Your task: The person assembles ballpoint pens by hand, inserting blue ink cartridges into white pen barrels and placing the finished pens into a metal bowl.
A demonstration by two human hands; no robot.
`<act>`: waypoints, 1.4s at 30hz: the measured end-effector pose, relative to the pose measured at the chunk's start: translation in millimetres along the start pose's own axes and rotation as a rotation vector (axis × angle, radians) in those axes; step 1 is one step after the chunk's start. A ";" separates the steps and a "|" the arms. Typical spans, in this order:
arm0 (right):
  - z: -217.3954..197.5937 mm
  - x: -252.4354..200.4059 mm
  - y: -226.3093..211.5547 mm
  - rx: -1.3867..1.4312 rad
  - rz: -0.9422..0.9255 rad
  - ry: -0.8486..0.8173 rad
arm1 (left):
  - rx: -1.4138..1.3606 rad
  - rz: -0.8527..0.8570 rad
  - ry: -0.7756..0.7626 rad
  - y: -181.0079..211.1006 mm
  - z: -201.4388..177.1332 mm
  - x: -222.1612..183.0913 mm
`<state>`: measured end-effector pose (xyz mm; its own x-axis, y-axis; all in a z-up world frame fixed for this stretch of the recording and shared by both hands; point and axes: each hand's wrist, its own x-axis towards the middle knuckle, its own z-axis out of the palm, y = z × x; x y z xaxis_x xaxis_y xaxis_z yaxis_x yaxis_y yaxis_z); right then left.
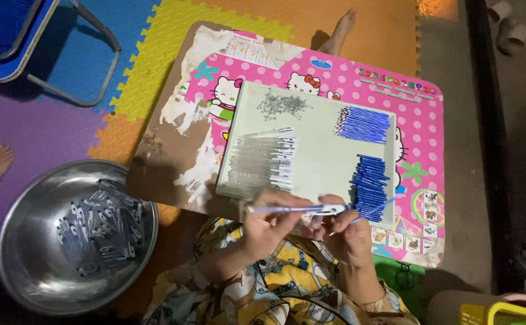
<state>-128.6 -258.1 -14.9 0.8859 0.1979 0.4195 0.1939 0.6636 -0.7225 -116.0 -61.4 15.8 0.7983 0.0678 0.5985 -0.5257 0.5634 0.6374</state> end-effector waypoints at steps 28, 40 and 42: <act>42.6 44.7 -50.7 -0.724 -0.458 0.144 | 0.091 -0.493 -0.219 31.1 22.8 27.9; 46.7 51.9 -48.5 -0.732 -0.452 0.087 | 0.233 -0.394 -0.193 27.1 28.1 26.2; 42.3 49.2 -47.0 -0.718 -0.437 0.094 | 0.240 -0.372 -0.188 27.7 28.0 25.9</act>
<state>-111.9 -249.0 62.9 0.6944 -0.0514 0.7177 0.7196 0.0408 -0.6932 -118.1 -67.1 62.5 0.8895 -0.2651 0.3722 -0.2855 0.3136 0.9056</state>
